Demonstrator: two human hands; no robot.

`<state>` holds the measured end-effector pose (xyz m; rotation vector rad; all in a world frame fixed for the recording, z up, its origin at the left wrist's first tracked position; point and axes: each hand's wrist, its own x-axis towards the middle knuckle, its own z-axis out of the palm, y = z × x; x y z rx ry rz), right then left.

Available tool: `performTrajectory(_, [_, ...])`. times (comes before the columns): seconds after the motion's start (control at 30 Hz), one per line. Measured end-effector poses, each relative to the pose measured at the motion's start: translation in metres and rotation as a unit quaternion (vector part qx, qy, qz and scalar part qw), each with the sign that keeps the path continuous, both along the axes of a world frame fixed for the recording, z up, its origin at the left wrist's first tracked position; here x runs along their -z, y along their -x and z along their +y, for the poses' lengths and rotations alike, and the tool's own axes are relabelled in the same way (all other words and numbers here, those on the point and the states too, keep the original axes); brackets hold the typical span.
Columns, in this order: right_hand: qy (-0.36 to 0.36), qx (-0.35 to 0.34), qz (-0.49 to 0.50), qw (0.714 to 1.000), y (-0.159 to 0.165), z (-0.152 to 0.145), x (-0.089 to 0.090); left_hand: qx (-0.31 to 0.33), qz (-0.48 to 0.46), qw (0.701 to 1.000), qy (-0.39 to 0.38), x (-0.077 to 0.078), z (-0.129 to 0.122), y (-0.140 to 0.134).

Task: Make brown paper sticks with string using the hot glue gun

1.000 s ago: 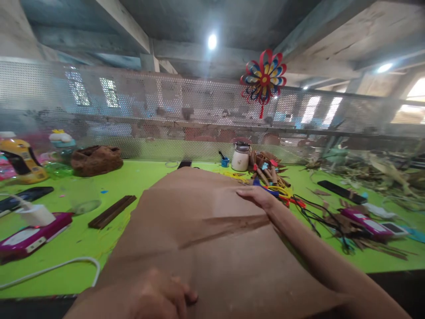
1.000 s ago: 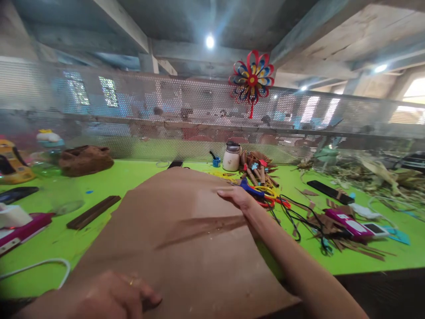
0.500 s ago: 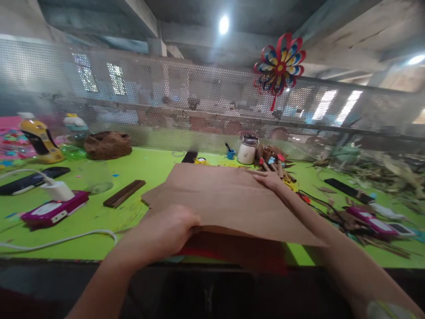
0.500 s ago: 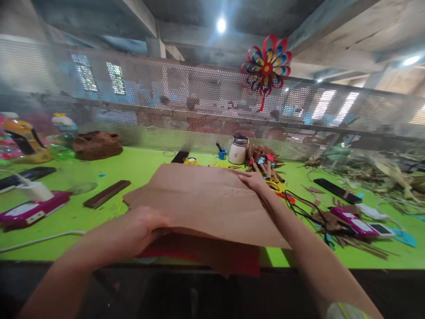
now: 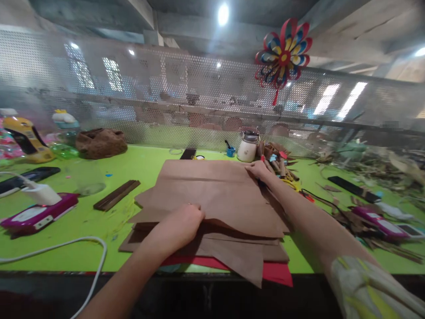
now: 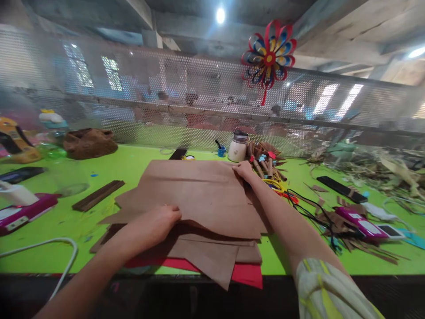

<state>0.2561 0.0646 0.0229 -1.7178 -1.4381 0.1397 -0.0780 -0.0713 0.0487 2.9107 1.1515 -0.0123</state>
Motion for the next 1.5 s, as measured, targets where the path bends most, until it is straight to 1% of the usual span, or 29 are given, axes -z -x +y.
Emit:
performTrajectory(0.1, [-0.006, 0.011, -0.028, 1.0, -0.002, -0.022, -0.003, 0.01, -0.002, 1.0, 0.01, -0.002, -0.005, 0.002])
performTrajectory(0.17, [-0.014, -0.018, -0.046, 0.999, 0.001, -0.05, -0.009, 0.015, -0.005, 1.0, 0.015, -0.003, -0.007, 0.002])
performTrajectory(0.2, [-0.009, -0.054, -0.055, 0.997, 0.003, -0.068, -0.012, 0.012, -0.007, 1.0, 0.018, -0.003, -0.008, 0.003])
performTrajectory(0.23, [0.017, -0.146, -0.072, 0.986, 0.005, -0.087, -0.013, 0.008, -0.009, 1.0, 0.021, -0.003, -0.008, 0.003])
performTrajectory(0.27, [0.054, -0.232, -0.079, 0.968, 0.005, -0.107, -0.014, 0.003, -0.011, 1.0, 0.025, -0.003, -0.008, 0.004])
performTrajectory(0.3, [0.087, -0.287, -0.086, 0.95, 0.004, -0.126, -0.014, 0.0, -0.013, 1.0, 0.027, -0.003, -0.009, 0.004])
performTrajectory(0.33, [0.107, -0.308, -0.096, 0.94, 0.002, -0.145, -0.013, -0.002, -0.014, 0.999, 0.029, -0.002, -0.009, 0.005])
performTrajectory(0.4, [0.138, -0.324, -0.109, 0.93, -0.007, -0.176, -0.01, 0.001, -0.016, 0.999, 0.029, -0.002, -0.01, 0.005])
performTrajectory(0.5, [0.146, -0.317, -0.111, 0.931, -0.024, -0.207, -0.001, 0.002, -0.02, 0.999, 0.024, 0.0, -0.014, 0.006])
performTrajectory(0.6, [0.115, -0.307, -0.1, 0.939, -0.031, -0.228, 0.006, 0.014, -0.028, 0.999, 0.027, 0.003, -0.018, 0.007])
performTrajectory(0.67, [0.095, -0.304, -0.092, 0.943, -0.027, -0.241, 0.009, 0.033, -0.037, 0.998, 0.027, 0.005, -0.019, 0.007])
performTrajectory(0.73, [0.082, -0.306, -0.096, 0.944, -0.016, -0.254, 0.011, 0.04, -0.045, 0.998, 0.013, 0.005, -0.021, 0.009])
performTrajectory(0.83, [0.067, -0.301, -0.15, 0.939, 0.009, -0.269, 0.015, 0.027, -0.042, 0.998, -0.024, 0.003, -0.021, 0.017])
performTrajectory(0.9, [0.05, -0.268, -0.203, 0.94, 0.026, -0.273, 0.019, 0.016, -0.036, 0.998, -0.043, 0.003, -0.017, 0.031])
performTrajectory(0.97, [0.021, -0.229, -0.248, 0.941, 0.038, -0.272, 0.026, 0.002, -0.033, 0.998, -0.059, 0.006, -0.01, 0.052])
performTrajectory(1.0, [0.005, -0.213, -0.264, 0.941, 0.043, -0.271, 0.03, -0.012, -0.039, 0.996, -0.079, 0.009, -0.004, 0.064])
performTrajectory(1.1, [-0.038, -0.176, -0.285, 0.942, 0.047, -0.268, 0.039, -0.075, -0.054, 0.984, -0.155, 0.018, 0.016, 0.098])
performTrajectory(1.17, [-0.057, -0.151, -0.279, 0.947, 0.046, -0.272, 0.042, -0.096, -0.07, 0.977, -0.18, 0.018, 0.026, 0.104])
performTrajectory(1.2, [-0.067, -0.139, -0.272, 0.95, 0.046, -0.276, 0.044, -0.102, -0.1, 0.971, -0.19, 0.014, 0.027, 0.099])
performTrajectory(1.23, [-0.08, -0.127, -0.26, 0.954, 0.047, -0.282, 0.045, -0.099, -0.136, 0.966, -0.195, 0.006, 0.024, 0.088])
performTrajectory(1.27, [-0.095, -0.114, -0.244, 0.958, 0.05, -0.29, 0.048, -0.097, -0.196, 0.95, -0.222, -0.005, 0.017, 0.072])
performTrajectory(1.3, [-0.113, -0.098, -0.225, 0.963, 0.053, -0.298, 0.051, -0.09, -0.271, 0.925, -0.252, -0.019, 0.007, 0.05])
performTrajectory(1.33, [-0.133, -0.081, -0.205, 0.966, 0.057, -0.307, 0.055, -0.047, -0.316, 0.911, -0.26, -0.036, -0.006, 0.026])
performTrajectory(1.37, [-0.152, -0.064, -0.186, 0.969, 0.061, -0.316, 0.059, 0.019, -0.35, 0.899, -0.263, -0.053, -0.019, 0.001])
performTrajectory(1.4, [-0.169, -0.046, -0.169, 0.97, 0.065, -0.325, 0.064, 0.106, -0.375, 0.883, -0.262, -0.071, -0.032, -0.022])
performTrajectory(1.43, [-0.187, -0.028, -0.155, 0.97, 0.068, -0.334, 0.069, 0.178, -0.398, 0.859, -0.269, -0.089, -0.042, -0.042])
performTrajectory(1.47, [-0.203, -0.009, -0.145, 0.968, 0.071, -0.341, 0.073, 0.205, -0.415, 0.841, -0.279, -0.104, -0.048, -0.057])
performTrajectory(1.5, [-0.215, 0.009, -0.135, 0.967, 0.072, -0.347, 0.076, 0.199, -0.434, 0.828, -0.295, -0.117, -0.051, -0.066])
